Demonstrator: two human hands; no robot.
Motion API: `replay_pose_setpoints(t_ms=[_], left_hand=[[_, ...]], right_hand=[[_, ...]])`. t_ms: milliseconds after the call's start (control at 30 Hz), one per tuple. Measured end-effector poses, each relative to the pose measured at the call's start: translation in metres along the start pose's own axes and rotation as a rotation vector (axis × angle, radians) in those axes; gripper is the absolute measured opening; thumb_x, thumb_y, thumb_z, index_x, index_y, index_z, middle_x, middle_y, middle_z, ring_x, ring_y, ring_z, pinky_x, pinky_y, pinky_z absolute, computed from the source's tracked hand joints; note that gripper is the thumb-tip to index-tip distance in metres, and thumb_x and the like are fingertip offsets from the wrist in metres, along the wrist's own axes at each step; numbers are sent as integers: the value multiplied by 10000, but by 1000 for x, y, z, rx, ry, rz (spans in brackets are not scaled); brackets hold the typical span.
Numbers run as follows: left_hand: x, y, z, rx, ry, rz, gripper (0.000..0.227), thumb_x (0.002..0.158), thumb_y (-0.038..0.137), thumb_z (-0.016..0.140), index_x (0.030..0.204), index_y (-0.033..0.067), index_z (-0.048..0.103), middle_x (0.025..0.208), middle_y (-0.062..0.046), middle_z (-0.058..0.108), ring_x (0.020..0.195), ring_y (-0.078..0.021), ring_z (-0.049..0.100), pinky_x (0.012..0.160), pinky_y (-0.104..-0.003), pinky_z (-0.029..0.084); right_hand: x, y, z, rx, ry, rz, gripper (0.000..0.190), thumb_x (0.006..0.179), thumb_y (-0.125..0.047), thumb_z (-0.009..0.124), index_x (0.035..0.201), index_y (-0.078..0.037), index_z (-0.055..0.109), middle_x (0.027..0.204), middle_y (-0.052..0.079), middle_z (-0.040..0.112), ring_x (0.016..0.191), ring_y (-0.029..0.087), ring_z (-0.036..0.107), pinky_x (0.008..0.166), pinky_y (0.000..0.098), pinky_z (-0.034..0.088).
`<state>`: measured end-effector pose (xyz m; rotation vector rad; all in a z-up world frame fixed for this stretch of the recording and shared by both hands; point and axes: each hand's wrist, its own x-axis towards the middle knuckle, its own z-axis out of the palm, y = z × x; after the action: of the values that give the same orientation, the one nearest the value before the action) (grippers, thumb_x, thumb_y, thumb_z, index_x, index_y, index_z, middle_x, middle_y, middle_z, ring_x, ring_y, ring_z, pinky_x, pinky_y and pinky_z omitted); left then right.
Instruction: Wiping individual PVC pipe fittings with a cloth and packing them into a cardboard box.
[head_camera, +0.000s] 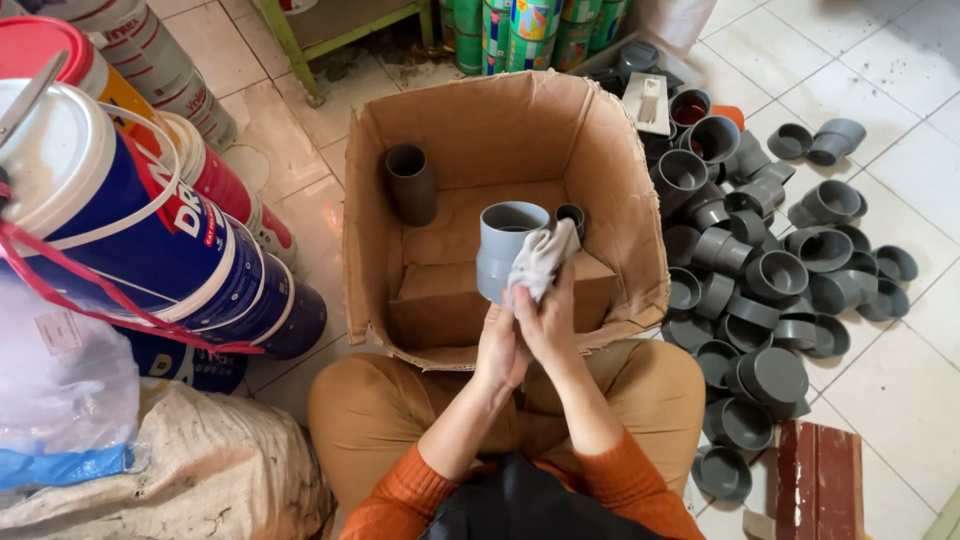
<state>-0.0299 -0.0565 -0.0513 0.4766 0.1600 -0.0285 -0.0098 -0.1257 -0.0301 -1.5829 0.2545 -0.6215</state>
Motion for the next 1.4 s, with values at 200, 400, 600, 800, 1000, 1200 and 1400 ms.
replay_pose_setpoints(t_ms=[200, 400, 600, 800, 1000, 1200, 1400], left_hand=[[2, 7, -19, 7, 102, -75, 392, 929, 412, 497, 1160, 100, 551, 1076, -90, 609, 990, -231, 596, 919, -430, 474], [17, 26, -21, 54, 160, -216, 417, 921, 403, 533, 1139, 48, 543, 1009, -98, 596, 915, -234, 615, 837, -425, 516], [33, 64, -3, 717, 4, -68, 486, 957, 446, 430, 1109, 11, 585, 999, -177, 584, 962, -294, 598, 798, -474, 519], [70, 57, -42, 1201, -233, 100, 355, 946, 437, 476, 1018, 155, 680, 834, -51, 645, 823, -163, 639, 701, -345, 541], [37, 69, 3, 1266, -441, 263, 239, 923, 266, 509, 792, 127, 652, 569, -68, 584, 588, -99, 525, 555, -296, 485], [50, 68, -20, 1103, -148, 342, 237, 947, 230, 489, 916, 76, 667, 723, -102, 631, 760, -133, 547, 713, -341, 489], [64, 59, -30, 843, 146, 294, 403, 1006, 311, 419, 1146, -30, 581, 1064, -222, 610, 1079, -291, 545, 961, -457, 404]], right_hand=[[28, -22, 5, -74, -209, 100, 475, 880, -375, 541, 1144, 18, 578, 1100, 254, 603, 1094, 306, 567, 959, 402, 421], [42, -42, -8, -162, -397, 191, 468, 817, -368, 619, 1107, 0, 616, 1102, 216, 622, 1106, 269, 566, 975, 381, 410], [58, -66, 1, -243, -600, 285, 468, 753, -361, 697, 1070, -19, 654, 1104, 178, 640, 1118, 231, 565, 991, 360, 399], [47, -85, 6, -210, -780, 272, 421, 744, -346, 738, 1058, -72, 681, 1092, 110, 661, 1079, 169, 580, 982, 339, 414], [74, -15, 9, -284, -572, -285, 295, 854, -367, 683, 810, -85, 606, 795, 43, 582, 775, 180, 570, 734, 312, 467], [88, -10, -23, -491, -203, -541, 259, 892, -286, 673, 891, -36, 602, 1006, 126, 542, 936, 303, 567, 817, 385, 458], [41, -44, -12, -345, -261, -538, 272, 863, -269, 613, 962, -30, 527, 977, 226, 425, 940, 406, 478, 864, 466, 372]])
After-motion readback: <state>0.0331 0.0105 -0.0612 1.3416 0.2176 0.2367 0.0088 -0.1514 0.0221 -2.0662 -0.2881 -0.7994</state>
